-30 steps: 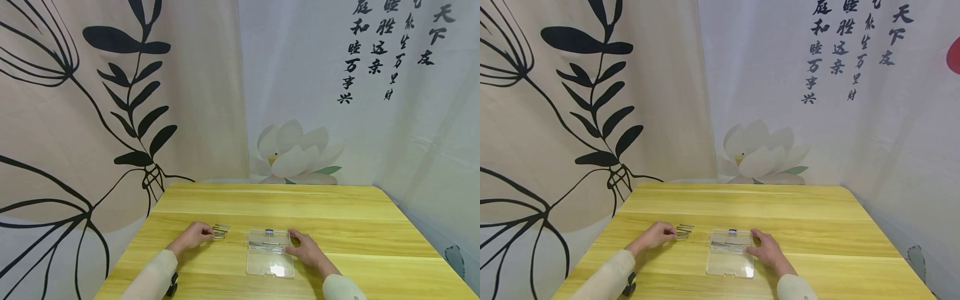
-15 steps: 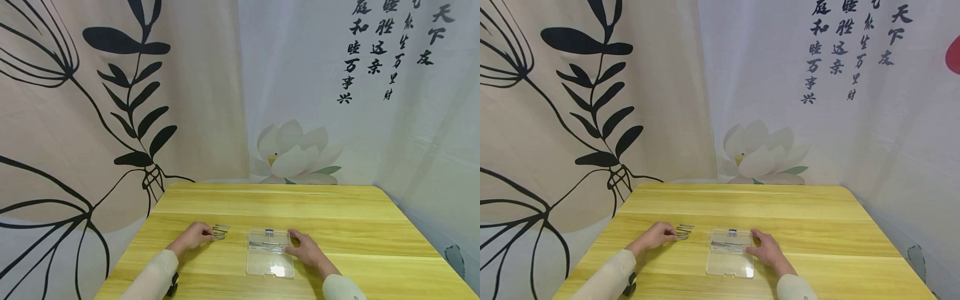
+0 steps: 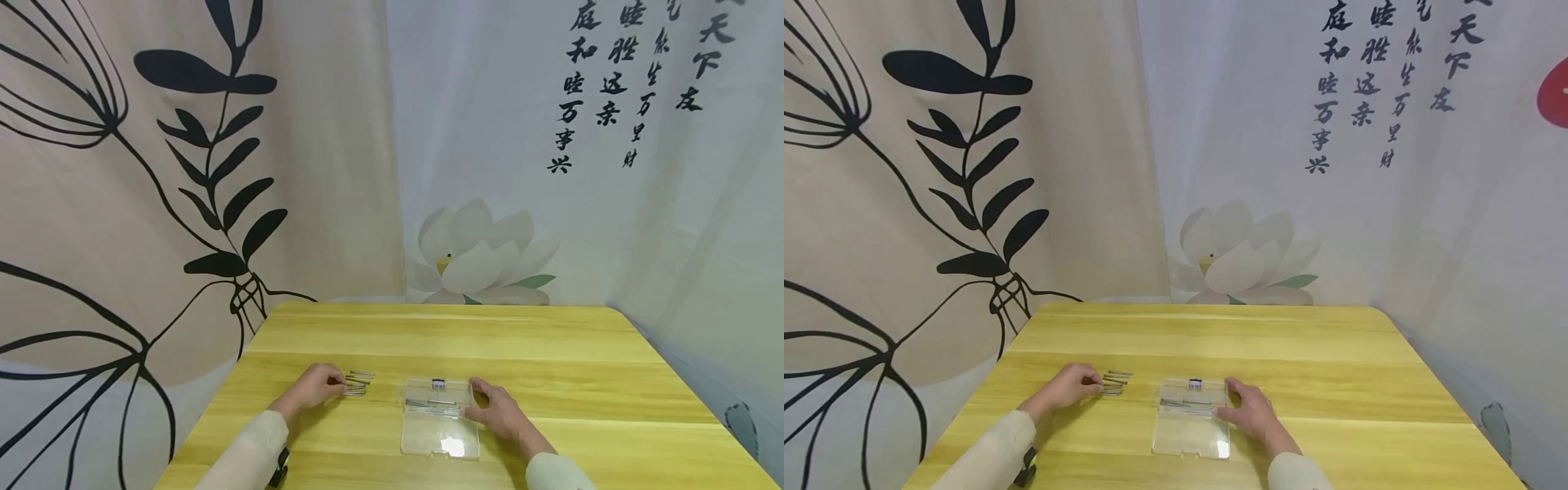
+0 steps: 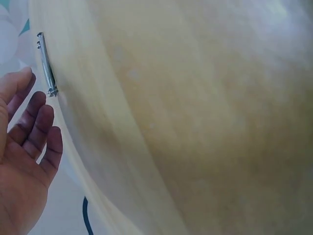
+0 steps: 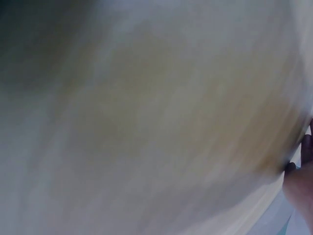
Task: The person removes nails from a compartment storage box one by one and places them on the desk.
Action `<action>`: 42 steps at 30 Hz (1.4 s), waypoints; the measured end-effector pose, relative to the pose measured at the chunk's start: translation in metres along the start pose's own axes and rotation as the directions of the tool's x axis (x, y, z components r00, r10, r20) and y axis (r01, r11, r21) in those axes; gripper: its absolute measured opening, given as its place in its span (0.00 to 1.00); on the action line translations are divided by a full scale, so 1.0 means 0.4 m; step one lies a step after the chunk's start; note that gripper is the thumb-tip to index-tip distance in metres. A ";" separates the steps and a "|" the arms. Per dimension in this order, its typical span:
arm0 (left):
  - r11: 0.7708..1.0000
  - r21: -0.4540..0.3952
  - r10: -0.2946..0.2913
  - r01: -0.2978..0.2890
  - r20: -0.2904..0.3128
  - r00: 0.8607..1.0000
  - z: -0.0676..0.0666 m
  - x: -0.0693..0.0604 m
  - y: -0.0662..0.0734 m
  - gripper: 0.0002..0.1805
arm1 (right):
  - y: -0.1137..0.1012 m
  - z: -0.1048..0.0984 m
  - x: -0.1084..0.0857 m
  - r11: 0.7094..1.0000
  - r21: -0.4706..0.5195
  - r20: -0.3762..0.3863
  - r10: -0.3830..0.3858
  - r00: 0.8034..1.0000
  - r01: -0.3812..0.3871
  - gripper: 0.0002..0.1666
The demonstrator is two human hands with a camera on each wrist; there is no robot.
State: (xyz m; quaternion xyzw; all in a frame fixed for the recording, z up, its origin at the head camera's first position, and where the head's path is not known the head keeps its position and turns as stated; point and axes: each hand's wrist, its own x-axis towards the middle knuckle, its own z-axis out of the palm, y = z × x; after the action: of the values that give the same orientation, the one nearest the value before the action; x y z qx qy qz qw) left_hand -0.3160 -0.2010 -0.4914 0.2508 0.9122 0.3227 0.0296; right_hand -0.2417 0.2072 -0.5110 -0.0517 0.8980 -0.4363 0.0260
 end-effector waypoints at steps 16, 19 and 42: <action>0.999 -0.046 -0.008 0.009 0.019 1.000 -0.014 0.037 0.056 0.08 | -0.002 -0.002 0.001 1.000 -0.011 0.013 -0.007 1.000 0.007 0.45; 0.999 -0.039 0.012 -0.011 0.026 1.000 -0.010 0.049 0.078 0.09 | -0.004 -0.002 -0.001 1.000 -0.018 0.010 -0.008 1.000 0.008 0.45; 0.987 -0.129 0.110 -0.097 0.100 0.989 0.109 0.153 0.244 0.10 | -0.003 -0.002 -0.003 1.000 -0.002 -0.002 -0.005 1.000 0.005 0.45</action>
State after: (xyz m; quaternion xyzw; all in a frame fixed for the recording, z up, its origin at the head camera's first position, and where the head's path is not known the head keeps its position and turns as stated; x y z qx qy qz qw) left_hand -0.3170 -0.0818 -0.4604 0.3124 0.8734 0.3657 0.0768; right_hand -0.2405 0.2071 -0.5094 -0.0535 0.8983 -0.4354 0.0240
